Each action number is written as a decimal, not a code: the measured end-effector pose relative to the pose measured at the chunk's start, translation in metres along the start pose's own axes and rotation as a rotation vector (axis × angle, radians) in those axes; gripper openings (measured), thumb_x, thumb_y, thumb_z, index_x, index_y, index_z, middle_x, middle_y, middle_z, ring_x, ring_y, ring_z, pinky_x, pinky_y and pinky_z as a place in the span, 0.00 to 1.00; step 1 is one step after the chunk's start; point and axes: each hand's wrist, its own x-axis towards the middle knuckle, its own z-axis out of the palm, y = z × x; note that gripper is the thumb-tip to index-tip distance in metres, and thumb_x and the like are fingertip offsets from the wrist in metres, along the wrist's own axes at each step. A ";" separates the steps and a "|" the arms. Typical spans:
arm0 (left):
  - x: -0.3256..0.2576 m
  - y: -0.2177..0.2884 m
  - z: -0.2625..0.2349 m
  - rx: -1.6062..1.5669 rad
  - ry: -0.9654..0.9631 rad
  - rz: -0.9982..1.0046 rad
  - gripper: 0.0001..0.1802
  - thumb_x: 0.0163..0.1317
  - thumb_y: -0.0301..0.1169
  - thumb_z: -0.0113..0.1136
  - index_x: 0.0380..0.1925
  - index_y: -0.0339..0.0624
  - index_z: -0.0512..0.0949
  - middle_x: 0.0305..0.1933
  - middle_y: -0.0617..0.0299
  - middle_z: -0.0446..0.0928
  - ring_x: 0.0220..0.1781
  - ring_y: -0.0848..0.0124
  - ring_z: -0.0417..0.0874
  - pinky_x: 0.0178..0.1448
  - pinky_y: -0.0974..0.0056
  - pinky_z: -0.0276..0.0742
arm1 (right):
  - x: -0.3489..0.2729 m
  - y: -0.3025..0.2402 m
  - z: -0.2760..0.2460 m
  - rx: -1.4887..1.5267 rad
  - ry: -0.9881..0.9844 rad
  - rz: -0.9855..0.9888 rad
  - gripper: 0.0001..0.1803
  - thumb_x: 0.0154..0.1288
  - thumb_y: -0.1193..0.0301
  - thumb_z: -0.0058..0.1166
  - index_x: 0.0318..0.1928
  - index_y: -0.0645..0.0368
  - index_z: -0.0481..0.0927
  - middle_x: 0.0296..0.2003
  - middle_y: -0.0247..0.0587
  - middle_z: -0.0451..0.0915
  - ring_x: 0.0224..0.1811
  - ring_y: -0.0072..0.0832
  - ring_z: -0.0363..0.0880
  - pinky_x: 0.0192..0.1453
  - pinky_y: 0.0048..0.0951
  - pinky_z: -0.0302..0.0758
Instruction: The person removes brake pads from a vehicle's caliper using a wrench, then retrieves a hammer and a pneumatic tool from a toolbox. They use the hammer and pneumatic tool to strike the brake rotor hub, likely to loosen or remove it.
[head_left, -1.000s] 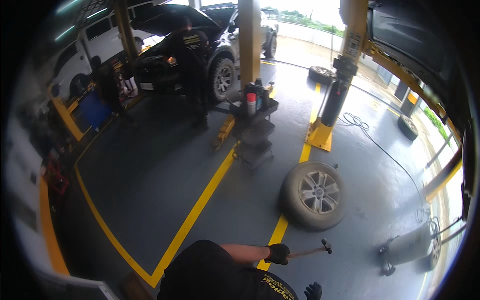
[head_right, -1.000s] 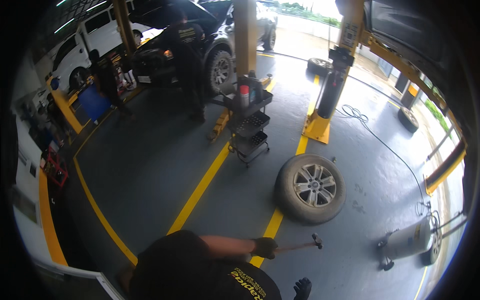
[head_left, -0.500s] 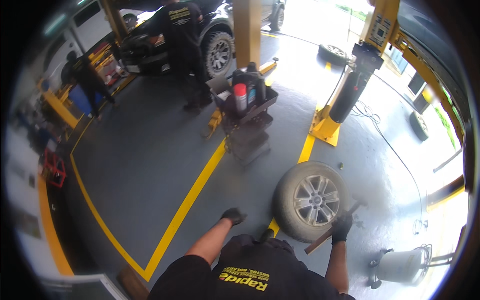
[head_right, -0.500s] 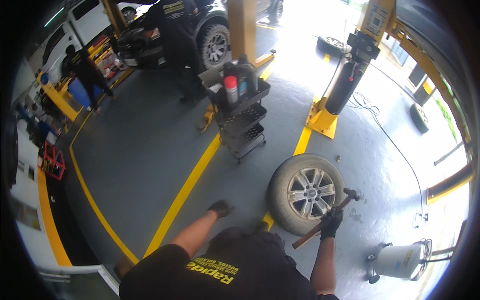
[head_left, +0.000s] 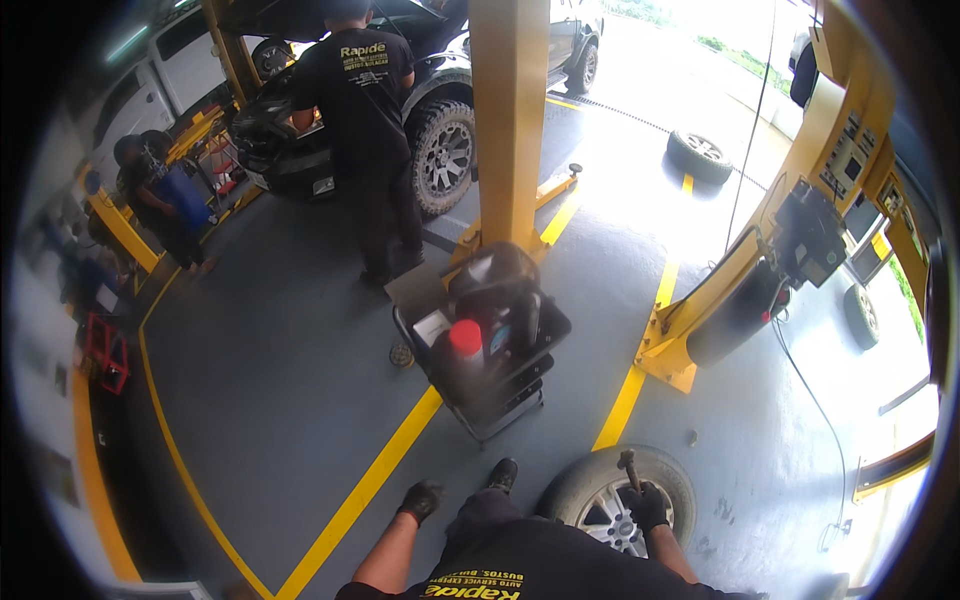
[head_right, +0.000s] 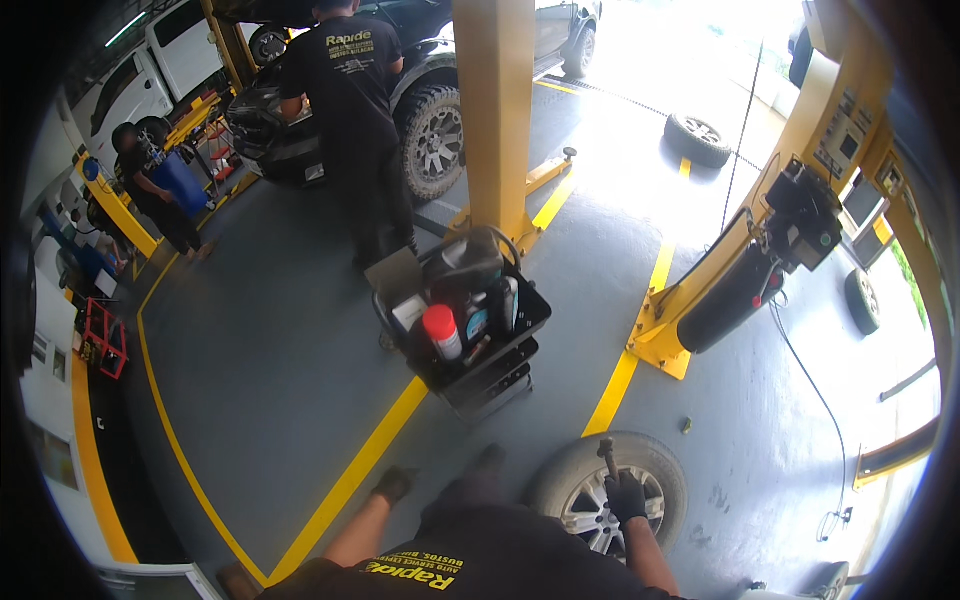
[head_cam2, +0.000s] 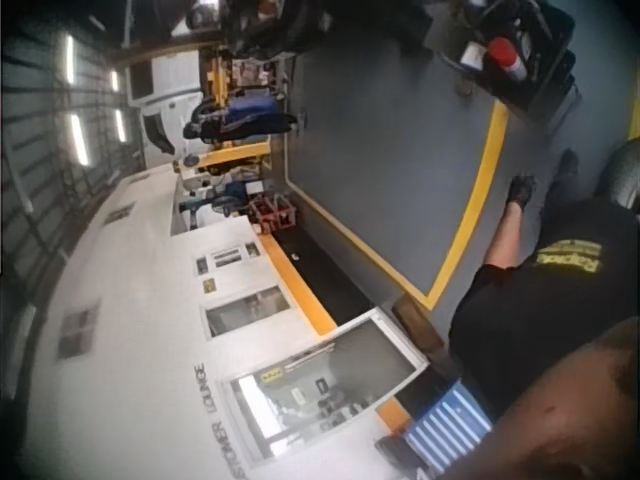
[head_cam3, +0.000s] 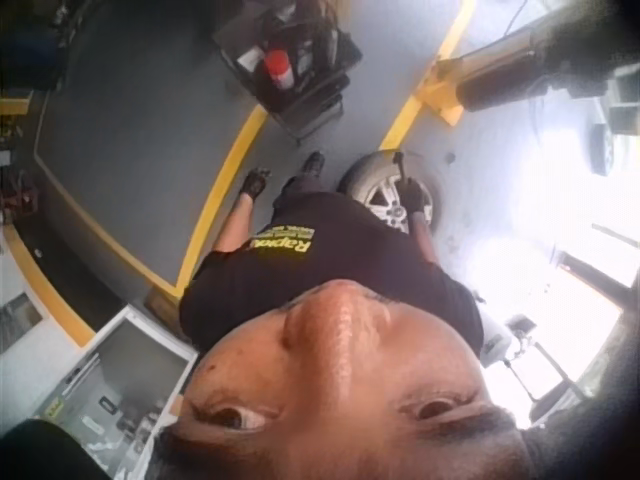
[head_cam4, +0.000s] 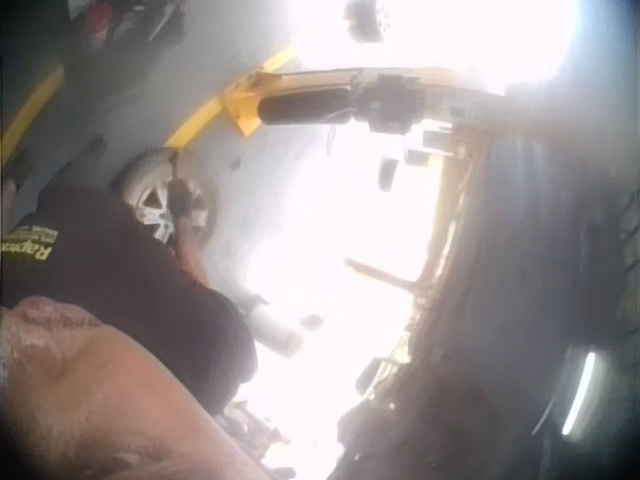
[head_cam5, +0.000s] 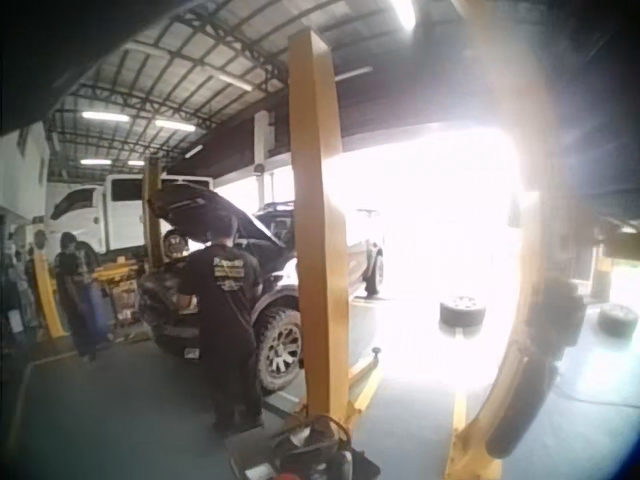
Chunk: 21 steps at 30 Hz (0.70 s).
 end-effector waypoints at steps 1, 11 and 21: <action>0.058 0.039 -0.001 -0.066 -0.017 0.059 0.18 0.63 0.46 0.58 0.36 0.43 0.81 0.38 0.48 0.82 0.43 0.51 0.82 0.47 0.50 0.77 | 0.024 -0.024 -0.014 -0.074 0.051 -0.129 0.12 0.61 0.65 0.55 0.38 0.62 0.78 0.25 0.47 0.78 0.24 0.41 0.79 0.29 0.42 0.74; 0.517 0.380 -0.104 -1.093 0.205 0.362 0.15 0.69 0.36 0.51 0.47 0.35 0.74 0.46 0.49 0.75 0.47 0.62 0.79 0.53 0.59 0.76 | 0.258 -0.250 -0.139 -0.015 0.145 -0.638 0.15 0.63 0.61 0.59 0.44 0.56 0.75 0.32 0.51 0.80 0.35 0.52 0.80 0.37 0.46 0.75; 0.817 0.381 -0.142 -1.103 0.382 0.058 0.16 0.70 0.42 0.54 0.28 0.42 0.73 0.22 0.70 0.64 0.22 0.79 0.67 0.25 0.73 0.64 | 0.591 -0.380 -0.257 -0.056 -0.365 -0.552 0.18 0.63 0.52 0.57 0.39 0.55 0.80 0.25 0.42 0.81 0.26 0.38 0.81 0.32 0.39 0.76</action>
